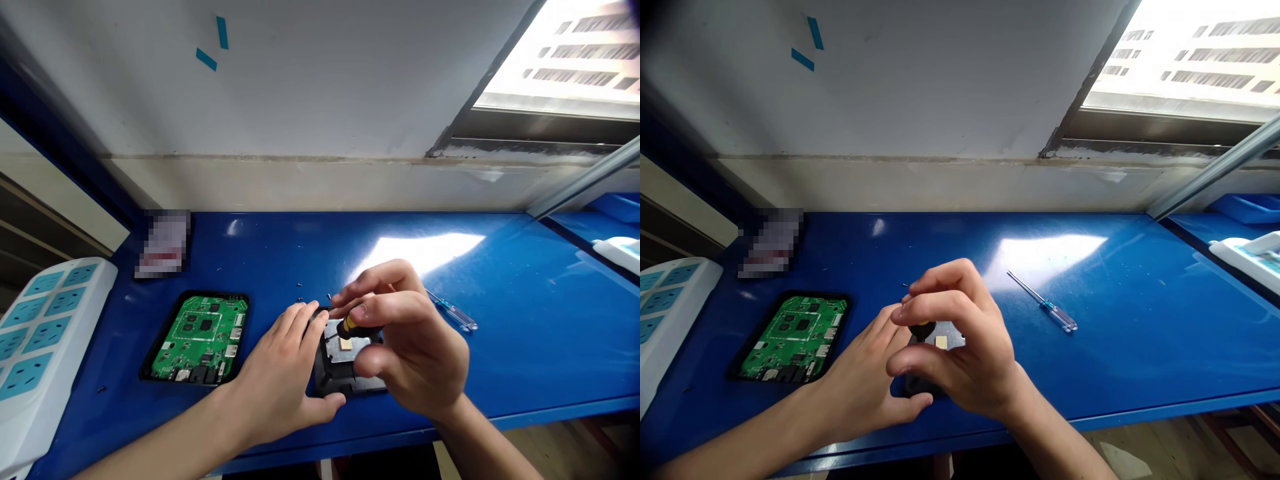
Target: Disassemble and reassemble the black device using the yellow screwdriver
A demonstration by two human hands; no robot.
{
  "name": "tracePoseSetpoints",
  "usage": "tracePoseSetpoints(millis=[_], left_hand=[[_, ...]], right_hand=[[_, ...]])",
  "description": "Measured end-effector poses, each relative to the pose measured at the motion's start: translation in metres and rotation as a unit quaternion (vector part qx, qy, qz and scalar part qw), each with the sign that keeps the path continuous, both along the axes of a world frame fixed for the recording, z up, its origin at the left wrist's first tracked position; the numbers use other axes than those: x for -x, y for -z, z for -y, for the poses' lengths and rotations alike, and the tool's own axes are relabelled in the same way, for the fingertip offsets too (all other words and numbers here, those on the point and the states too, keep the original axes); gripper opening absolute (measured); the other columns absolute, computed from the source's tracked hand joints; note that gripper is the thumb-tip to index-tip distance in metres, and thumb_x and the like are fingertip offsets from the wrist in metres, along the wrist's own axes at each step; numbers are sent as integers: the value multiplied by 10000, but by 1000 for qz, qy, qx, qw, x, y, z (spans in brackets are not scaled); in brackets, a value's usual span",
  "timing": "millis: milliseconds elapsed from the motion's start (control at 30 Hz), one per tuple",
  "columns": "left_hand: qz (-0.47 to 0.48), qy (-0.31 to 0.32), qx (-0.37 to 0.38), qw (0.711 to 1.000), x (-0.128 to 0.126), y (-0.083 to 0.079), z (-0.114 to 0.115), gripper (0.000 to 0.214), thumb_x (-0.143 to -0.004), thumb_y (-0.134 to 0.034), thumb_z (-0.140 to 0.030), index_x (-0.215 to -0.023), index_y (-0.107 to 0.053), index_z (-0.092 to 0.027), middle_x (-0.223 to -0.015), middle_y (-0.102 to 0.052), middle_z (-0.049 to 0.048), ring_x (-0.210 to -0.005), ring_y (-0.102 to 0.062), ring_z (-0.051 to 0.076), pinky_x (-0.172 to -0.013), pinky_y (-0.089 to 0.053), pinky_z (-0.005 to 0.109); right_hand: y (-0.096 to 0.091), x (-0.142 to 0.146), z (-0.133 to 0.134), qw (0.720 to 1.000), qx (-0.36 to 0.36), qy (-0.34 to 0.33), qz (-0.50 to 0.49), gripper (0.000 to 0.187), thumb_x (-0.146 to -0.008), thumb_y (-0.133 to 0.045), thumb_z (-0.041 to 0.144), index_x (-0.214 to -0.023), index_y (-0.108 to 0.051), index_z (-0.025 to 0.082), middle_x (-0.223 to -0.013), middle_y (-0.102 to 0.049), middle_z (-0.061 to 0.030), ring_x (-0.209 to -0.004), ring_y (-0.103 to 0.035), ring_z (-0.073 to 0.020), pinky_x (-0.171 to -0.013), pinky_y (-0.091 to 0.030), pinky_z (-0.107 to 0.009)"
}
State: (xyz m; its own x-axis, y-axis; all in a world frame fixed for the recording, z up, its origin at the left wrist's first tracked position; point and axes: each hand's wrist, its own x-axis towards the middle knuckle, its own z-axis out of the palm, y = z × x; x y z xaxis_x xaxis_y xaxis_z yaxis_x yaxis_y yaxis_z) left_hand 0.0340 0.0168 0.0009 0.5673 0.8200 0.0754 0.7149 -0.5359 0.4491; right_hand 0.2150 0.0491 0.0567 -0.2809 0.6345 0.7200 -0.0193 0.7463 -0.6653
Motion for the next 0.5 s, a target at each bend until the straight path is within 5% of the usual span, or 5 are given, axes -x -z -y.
tracePoseSetpoints(millis=[133,267,500], left_hand=[[-6,-3,13,1000,-1,-1,0,886,-764,-795,-482,-1465,-404,-108,-1557,-427,249,-1437,-392,446,-1124,-429,621],[-9,-6,8,1000,-1,-3,-1,864,-762,-784,-471,-1442,-419,-83,-1526,-451,269,-1415,-423,454,-1112,-441,625],[-3,-1,5,1000,-2,-6,-1,863,-750,-799,-470,-1428,-429,-84,-1494,-482,263,-1404,-434,445,-1116,-433,628]], right_hand=[[0,-1,-1,999,-19,36,0,179,-886,-758,209,-1054,-700,234,-950,-568,-23,-869,-649,-183,-689,-613,-361],[2,-3,-1,999,-5,37,7,349,-900,-670,53,-1187,-684,250,-1010,-628,-44,-923,-664,-187,-723,-627,-361],[-1,0,0,1000,-18,-17,19,352,-999,-446,71,-1258,-637,212,-1115,-705,-87,-1031,-689,-200,-808,-634,-391]])
